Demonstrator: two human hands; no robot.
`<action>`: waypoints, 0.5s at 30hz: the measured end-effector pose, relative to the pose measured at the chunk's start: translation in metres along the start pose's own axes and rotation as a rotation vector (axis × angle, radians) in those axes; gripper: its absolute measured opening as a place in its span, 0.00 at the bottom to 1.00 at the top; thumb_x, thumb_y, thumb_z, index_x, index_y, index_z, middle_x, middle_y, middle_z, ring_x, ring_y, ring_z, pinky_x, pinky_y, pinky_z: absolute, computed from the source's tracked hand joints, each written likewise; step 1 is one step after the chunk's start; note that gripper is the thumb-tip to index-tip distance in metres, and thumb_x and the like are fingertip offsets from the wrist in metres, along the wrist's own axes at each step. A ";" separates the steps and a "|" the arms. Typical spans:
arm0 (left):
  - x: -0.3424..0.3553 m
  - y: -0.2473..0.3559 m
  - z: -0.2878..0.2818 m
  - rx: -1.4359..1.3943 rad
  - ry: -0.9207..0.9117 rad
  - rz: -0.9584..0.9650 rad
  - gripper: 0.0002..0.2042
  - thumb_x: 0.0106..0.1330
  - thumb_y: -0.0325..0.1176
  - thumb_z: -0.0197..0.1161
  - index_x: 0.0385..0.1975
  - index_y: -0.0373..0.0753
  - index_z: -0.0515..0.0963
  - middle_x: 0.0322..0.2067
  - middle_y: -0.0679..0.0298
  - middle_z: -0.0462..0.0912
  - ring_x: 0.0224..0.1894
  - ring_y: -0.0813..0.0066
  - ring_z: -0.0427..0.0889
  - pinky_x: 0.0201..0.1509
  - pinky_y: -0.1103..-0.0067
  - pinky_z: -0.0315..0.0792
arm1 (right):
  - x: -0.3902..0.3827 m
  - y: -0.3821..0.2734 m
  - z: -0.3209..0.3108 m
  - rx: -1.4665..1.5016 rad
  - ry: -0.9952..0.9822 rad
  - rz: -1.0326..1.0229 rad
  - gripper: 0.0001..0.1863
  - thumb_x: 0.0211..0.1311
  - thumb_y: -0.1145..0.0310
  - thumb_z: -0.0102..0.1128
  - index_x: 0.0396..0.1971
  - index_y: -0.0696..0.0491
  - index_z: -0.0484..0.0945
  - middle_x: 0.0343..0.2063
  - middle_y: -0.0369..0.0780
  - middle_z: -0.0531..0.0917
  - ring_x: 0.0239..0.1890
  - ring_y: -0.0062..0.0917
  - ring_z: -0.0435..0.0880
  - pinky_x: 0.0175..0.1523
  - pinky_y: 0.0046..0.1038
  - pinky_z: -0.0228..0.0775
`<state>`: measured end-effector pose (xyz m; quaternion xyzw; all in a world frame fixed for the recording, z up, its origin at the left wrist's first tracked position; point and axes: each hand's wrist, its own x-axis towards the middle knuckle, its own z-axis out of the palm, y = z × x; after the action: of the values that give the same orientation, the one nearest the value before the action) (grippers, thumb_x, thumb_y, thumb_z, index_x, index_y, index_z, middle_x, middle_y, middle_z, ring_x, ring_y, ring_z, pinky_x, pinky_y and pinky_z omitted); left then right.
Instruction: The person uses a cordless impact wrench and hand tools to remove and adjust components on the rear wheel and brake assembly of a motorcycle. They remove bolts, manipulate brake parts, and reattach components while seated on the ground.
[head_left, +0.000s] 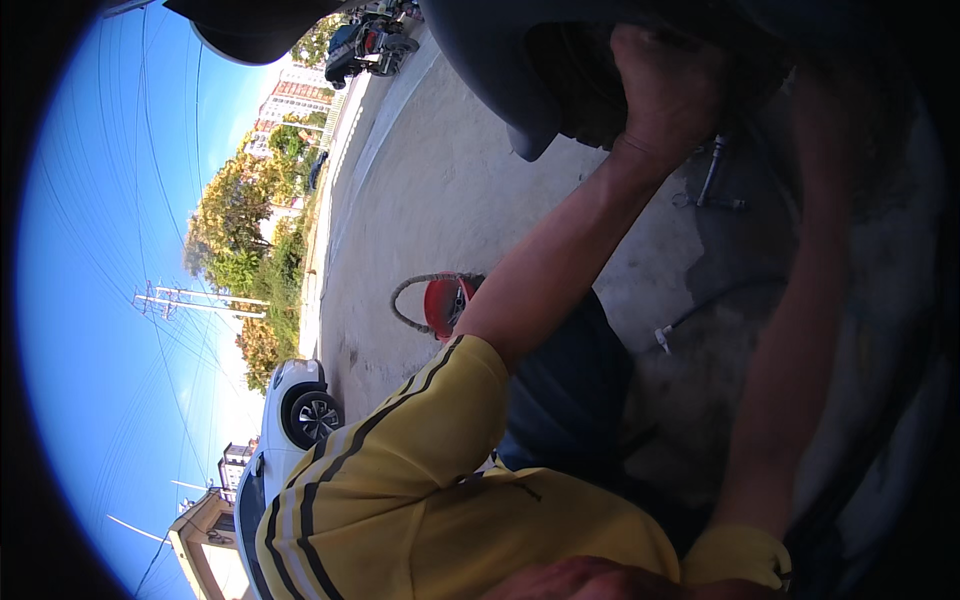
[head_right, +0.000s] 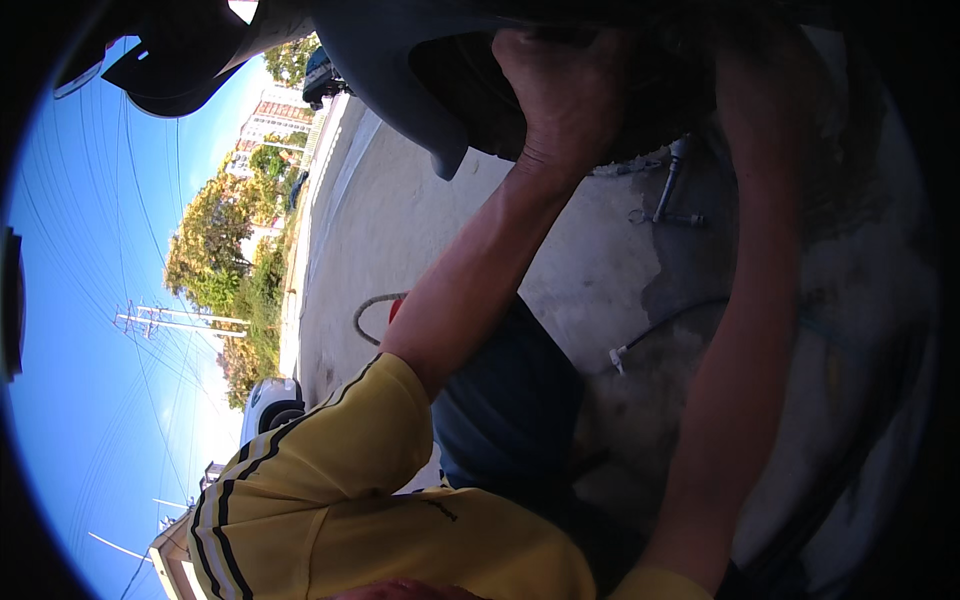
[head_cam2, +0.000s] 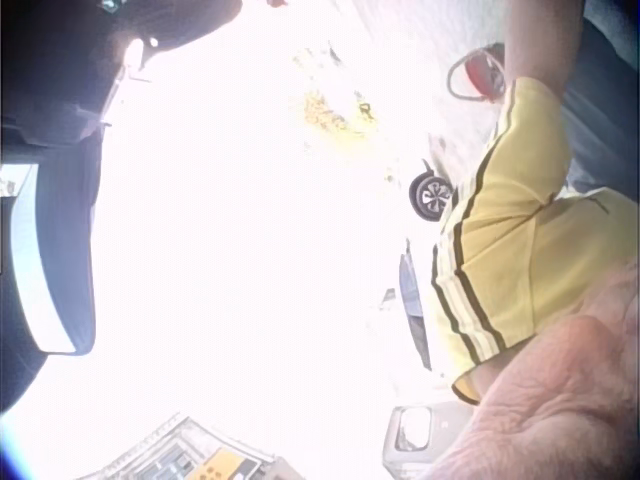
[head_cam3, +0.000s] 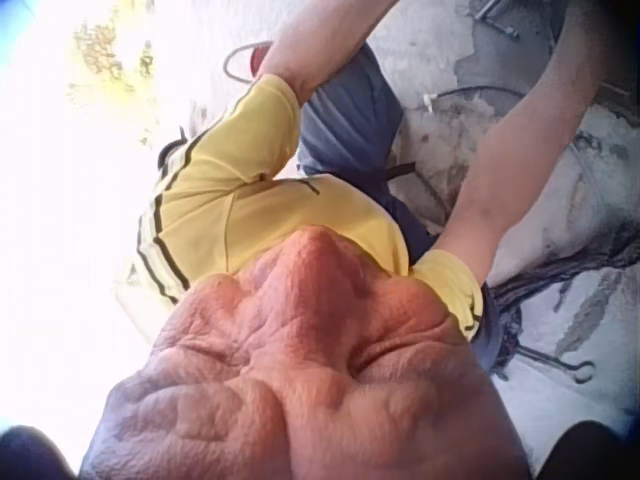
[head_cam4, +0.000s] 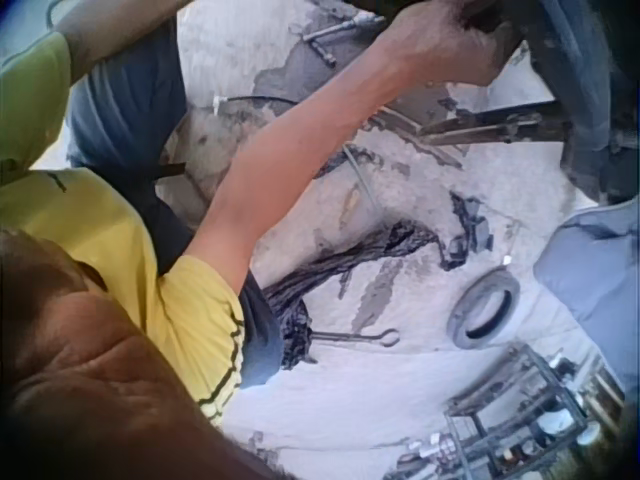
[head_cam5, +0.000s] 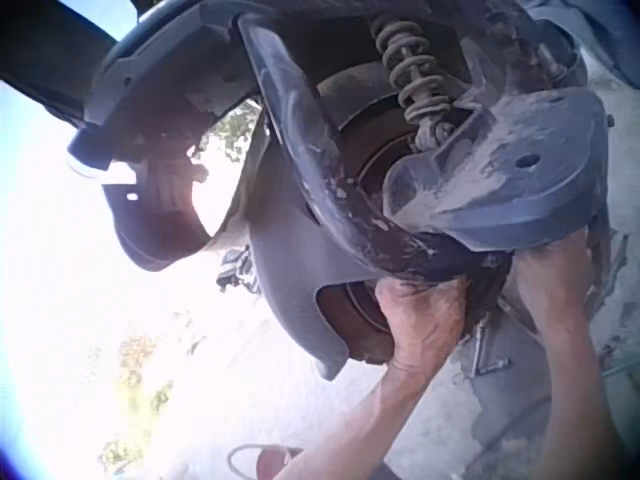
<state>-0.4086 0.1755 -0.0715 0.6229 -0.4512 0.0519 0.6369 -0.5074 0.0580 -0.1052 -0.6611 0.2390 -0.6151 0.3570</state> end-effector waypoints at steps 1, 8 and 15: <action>0.000 0.008 -0.002 0.141 -0.049 0.006 0.03 0.64 0.22 0.64 0.34 0.36 0.85 0.30 0.67 0.87 0.36 0.78 0.84 0.40 0.76 0.76 | -0.002 0.007 0.000 -0.099 -0.014 0.002 0.14 0.65 0.61 0.65 0.38 0.56 0.89 0.40 0.50 0.89 0.44 0.42 0.90 0.50 0.38 0.80; 0.008 0.027 0.034 -0.075 0.092 0.253 0.06 0.64 0.23 0.65 0.36 0.41 0.86 0.33 0.61 0.89 0.35 0.62 0.86 0.43 0.72 0.77 | 0.003 0.067 -0.002 -0.464 -0.049 -0.130 0.22 0.68 0.50 0.65 0.50 0.52 0.87 0.52 0.44 0.88 0.53 0.41 0.87 0.58 0.37 0.76; 0.017 0.003 0.025 0.074 0.069 0.366 0.10 0.57 0.20 0.67 0.40 0.32 0.82 0.37 0.54 0.88 0.41 0.57 0.87 0.48 0.68 0.78 | 0.015 0.083 -0.009 -0.501 -0.039 -0.298 0.23 0.67 0.51 0.67 0.53 0.53 0.86 0.53 0.45 0.87 0.53 0.41 0.86 0.56 0.38 0.77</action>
<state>-0.4133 0.1463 -0.0634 0.5514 -0.5329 0.2048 0.6084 -0.5040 -0.0073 -0.1594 -0.7682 0.2768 -0.5696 0.0932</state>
